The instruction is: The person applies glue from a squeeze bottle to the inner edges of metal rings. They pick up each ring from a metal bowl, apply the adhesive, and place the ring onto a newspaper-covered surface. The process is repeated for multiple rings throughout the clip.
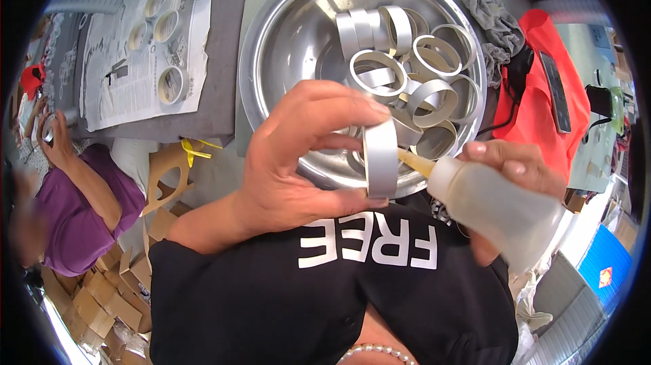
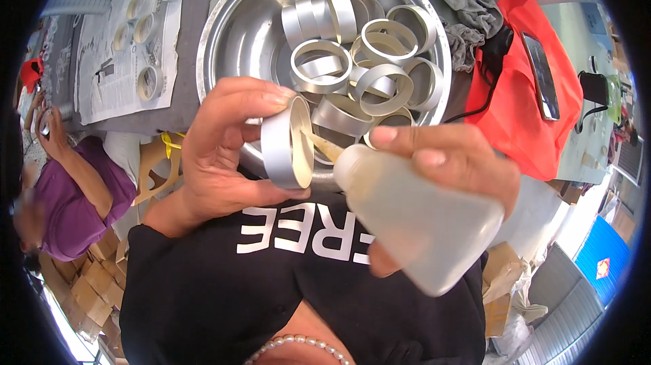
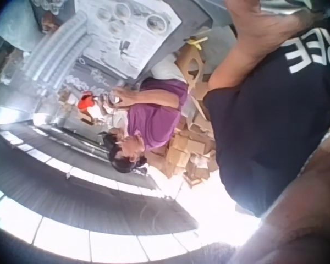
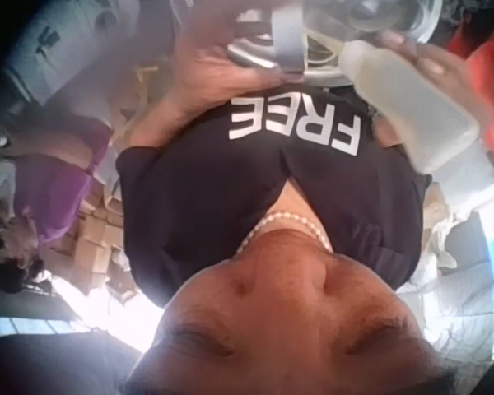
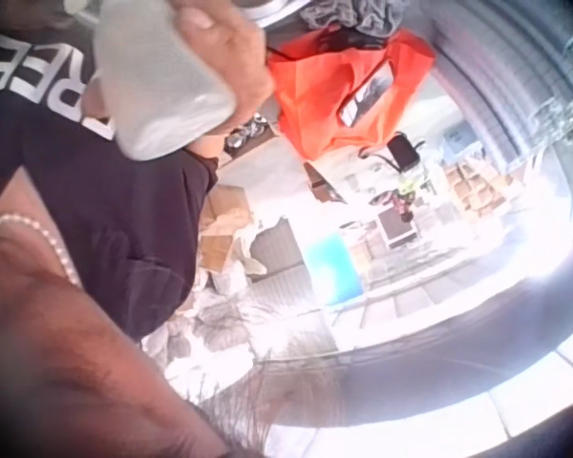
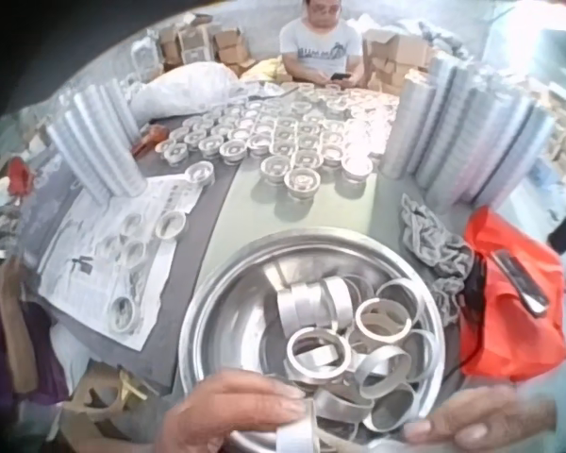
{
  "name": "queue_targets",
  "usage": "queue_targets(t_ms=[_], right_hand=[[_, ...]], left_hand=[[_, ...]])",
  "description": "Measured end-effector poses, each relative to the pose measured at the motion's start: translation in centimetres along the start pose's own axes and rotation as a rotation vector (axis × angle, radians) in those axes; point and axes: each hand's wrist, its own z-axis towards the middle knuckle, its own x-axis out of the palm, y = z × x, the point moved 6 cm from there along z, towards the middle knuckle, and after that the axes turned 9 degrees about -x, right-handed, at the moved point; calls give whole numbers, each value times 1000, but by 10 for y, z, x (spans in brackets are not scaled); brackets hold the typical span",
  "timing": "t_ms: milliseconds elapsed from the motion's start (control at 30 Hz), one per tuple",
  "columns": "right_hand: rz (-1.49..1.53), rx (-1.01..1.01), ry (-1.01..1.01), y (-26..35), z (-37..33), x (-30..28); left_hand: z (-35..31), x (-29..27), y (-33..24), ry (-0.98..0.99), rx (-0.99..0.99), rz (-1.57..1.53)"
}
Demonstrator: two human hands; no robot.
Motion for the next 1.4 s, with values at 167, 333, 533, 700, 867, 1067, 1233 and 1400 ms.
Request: queue_targets(t_ms=[167,333,533,700,867,1067,1233,1400], right_hand=[[-105,226,-282,-24,-7,-5],[88,542,-615,-51,-20,-7],[1125,633,-645,-84,-29,-13],[952,552,-817,-88,-47,-43],[1018,502,-774,-85,-40,-40],[925,502,-838,-80,-42,-41],[983,458,-809,-75,-34,-36],[921,402,-800,-71,-36,-43]], left_hand=[[-3,3,-8,9,264,326],[-4,7,-9,-5,430,416],[-16,-39,-10,-174,147,388],[-68,-128,45,-545,-437,329],[-79,-222,52,-800,-440,1228],[12,-121,15,-492,-281,662],[73,-39,44,-118,-20,978],[84,-44,50,-79,-199,888]])
